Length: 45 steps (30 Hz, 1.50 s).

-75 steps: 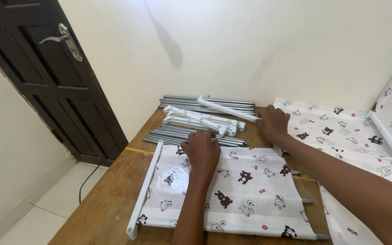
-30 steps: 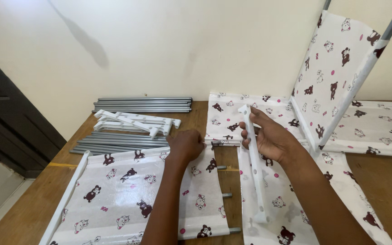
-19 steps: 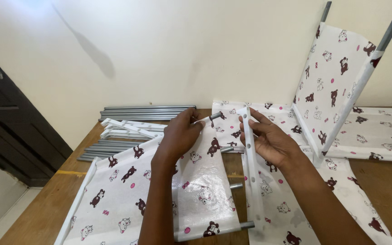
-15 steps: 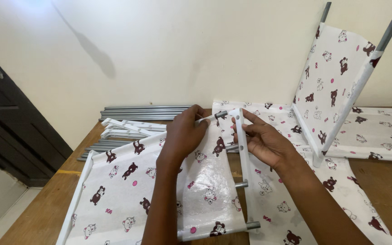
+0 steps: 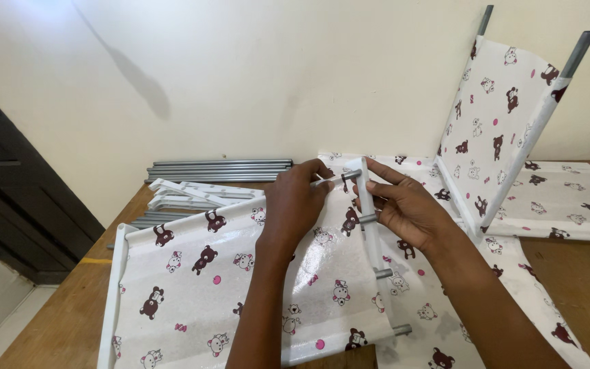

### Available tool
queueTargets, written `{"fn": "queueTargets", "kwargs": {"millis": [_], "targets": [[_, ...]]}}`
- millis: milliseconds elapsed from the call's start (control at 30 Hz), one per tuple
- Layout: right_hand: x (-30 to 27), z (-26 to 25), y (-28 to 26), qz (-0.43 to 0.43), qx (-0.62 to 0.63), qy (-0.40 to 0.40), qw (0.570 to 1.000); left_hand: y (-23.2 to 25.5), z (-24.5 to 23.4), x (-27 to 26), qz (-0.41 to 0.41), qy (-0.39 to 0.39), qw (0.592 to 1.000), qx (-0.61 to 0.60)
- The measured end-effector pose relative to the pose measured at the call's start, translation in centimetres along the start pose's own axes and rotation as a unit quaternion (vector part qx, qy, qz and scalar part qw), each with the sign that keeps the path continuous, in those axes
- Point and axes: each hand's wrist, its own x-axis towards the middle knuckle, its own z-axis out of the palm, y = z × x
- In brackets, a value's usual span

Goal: The person assembles a small fabric-covered frame by inserting metal rods into white plastic connectors and attaching a patterned fabric panel. They repeat the process to build a second identical frame on a wooden table.

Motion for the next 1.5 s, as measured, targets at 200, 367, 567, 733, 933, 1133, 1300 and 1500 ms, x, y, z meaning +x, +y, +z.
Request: {"fn": "queueTargets", "kwargs": {"millis": [200, 367, 567, 733, 933, 1133, 1300, 1500], "targets": [[-0.8, 1.1, -1.0, -0.009, 0.009, -0.005, 1.0, 1.0, -1.1, -0.3, 0.007, -0.006, 0.999, -0.04], [-1.8, 2.3, -2.1, -0.027, -0.05, 0.023, 0.998, 1.6, -2.2, -0.5, 0.016, -0.01, 0.999, -0.037], [-2.4, 2.4, -2.7, -0.045, -0.148, 0.05, 0.987, 1.3, -1.4, -0.6, 0.049, 0.0, 0.998, -0.027], [-2.6, 2.1, -2.9, -0.04, -0.187, 0.061, 0.98, 1.0, -0.5, -0.4, 0.042, -0.002, 0.999, -0.005], [-2.8, 2.2, -2.9, -0.051, -0.217, 0.061, 0.973, 0.8, 0.0, -0.5, 0.065, 0.017, 0.998, 0.005], [-3.0, 2.1, -2.9, -0.07, -0.243, 0.067, 0.965, 1.0, 1.1, -0.6, 0.073, 0.036, 0.996, 0.027], [-3.2, 2.0, -2.8, -0.064, -0.252, 0.067, 0.963, 0.9, 1.6, -0.7, 0.087, 0.05, 0.995, 0.025], [-3.2, 2.2, -3.0, -0.068, -0.257, 0.059, 0.962, 0.9, 2.3, -0.9, 0.115, 0.084, 0.99, 0.007]]}}
